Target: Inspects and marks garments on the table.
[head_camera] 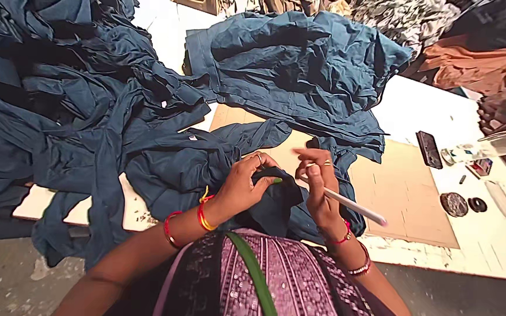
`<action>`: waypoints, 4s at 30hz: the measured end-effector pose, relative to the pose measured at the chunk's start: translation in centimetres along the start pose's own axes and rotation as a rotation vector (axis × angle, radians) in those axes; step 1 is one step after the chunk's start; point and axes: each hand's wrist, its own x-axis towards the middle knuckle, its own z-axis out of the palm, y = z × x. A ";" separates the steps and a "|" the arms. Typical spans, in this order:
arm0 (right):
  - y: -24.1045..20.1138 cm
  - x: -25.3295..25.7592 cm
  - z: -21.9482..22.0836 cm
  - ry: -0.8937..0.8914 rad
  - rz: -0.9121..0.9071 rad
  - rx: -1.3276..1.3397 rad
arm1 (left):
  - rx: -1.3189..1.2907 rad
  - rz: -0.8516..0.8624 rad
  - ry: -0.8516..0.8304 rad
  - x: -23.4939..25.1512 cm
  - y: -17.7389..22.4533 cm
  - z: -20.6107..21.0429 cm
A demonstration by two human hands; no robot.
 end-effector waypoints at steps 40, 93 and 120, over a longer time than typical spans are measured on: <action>6.8 -4.9 1.3 -0.080 -0.489 -0.629 | -0.360 -0.948 0.163 6.9 -5.4 0.9; 4.0 -1.1 -6.3 -0.121 -0.128 0.435 | -0.235 0.295 -0.493 0.9 -0.6 -6.1; 1.9 -1.1 1.9 -0.395 -0.179 0.556 | 0.294 0.571 -0.192 -1.0 1.7 -1.3</action>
